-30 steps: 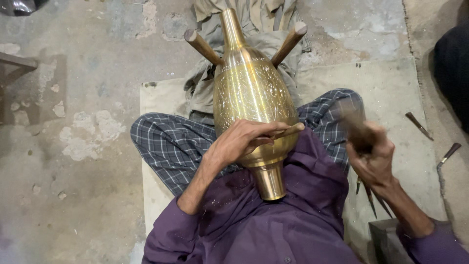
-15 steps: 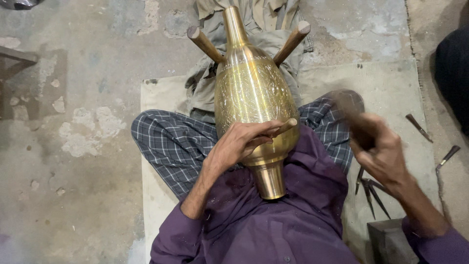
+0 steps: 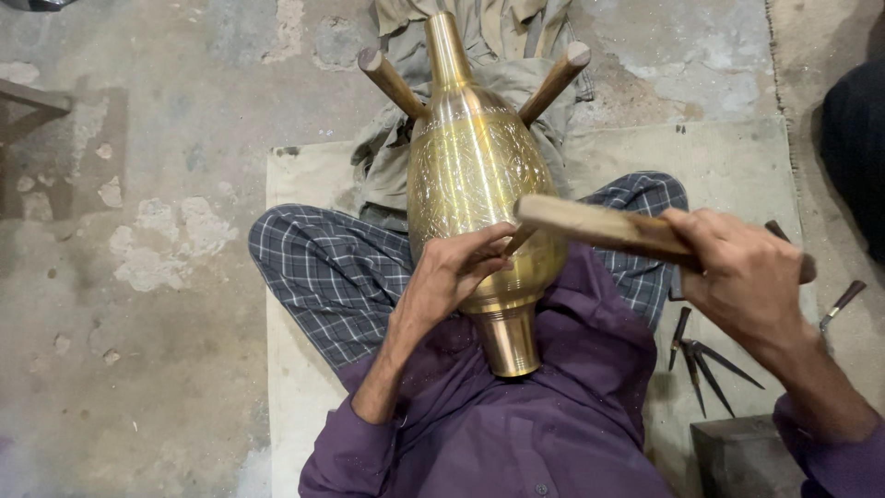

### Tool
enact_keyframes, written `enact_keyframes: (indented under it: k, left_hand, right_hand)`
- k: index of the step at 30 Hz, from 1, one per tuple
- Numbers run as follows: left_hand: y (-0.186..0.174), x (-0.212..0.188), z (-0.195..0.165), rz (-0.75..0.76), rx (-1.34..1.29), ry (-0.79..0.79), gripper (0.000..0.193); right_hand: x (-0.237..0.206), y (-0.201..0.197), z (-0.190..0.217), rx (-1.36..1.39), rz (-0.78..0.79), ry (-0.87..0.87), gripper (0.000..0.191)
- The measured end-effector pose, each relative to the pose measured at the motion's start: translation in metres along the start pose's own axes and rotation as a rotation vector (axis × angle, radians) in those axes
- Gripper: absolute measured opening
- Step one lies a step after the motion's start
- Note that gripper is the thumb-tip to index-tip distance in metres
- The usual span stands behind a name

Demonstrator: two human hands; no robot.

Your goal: The person sits cross-legged on the floor with a large brass vessel on their lap, holding a punch against the metal surface and striking it with a wooden mallet to emboss a decorative pattern. They reposition the punch repeatedly around the vessel body while hammering.

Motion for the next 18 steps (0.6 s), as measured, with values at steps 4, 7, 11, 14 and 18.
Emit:
enact_keyframes:
  k: [4, 7, 11, 14, 18]
  left_hand:
    - [-0.002, 0.007, 0.016, -0.024, -0.035, -0.055, 0.050]
    - [-0.005, 0.013, 0.020, 0.009, -0.045, -0.058, 0.053]
    - [-0.006, 0.017, 0.011, 0.078, -0.079, -0.018, 0.057]
    - [-0.005, 0.020, 0.006, 0.102, -0.091, -0.043, 0.056]
    - [-0.007, 0.022, 0.001, 0.102, -0.063, -0.040, 0.057]
  right_hand:
    - [0.004, -0.002, 0.001, 0.017, 0.022, -0.030, 0.051]
    - [0.004, -0.008, 0.013, 0.122, 0.008, -0.107, 0.063]
    - [0.005, 0.005, 0.018, -0.113, 0.240, -0.015, 0.072]
    - [0.006, 0.006, 0.022, -0.170, 0.246, -0.062, 0.081]
    - [0.008, -0.001, 0.020, -0.238, 0.144, -0.130, 0.075]
Point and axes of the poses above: each hand's wrist, its own x-axis towards the middle knuckle, its own y-axis out of the palm, z = x × y, the point moved 6 cm from there along x, towards the middle knuckle, and after that the axes turned 12 degrees about y, right-handed, at the moved point
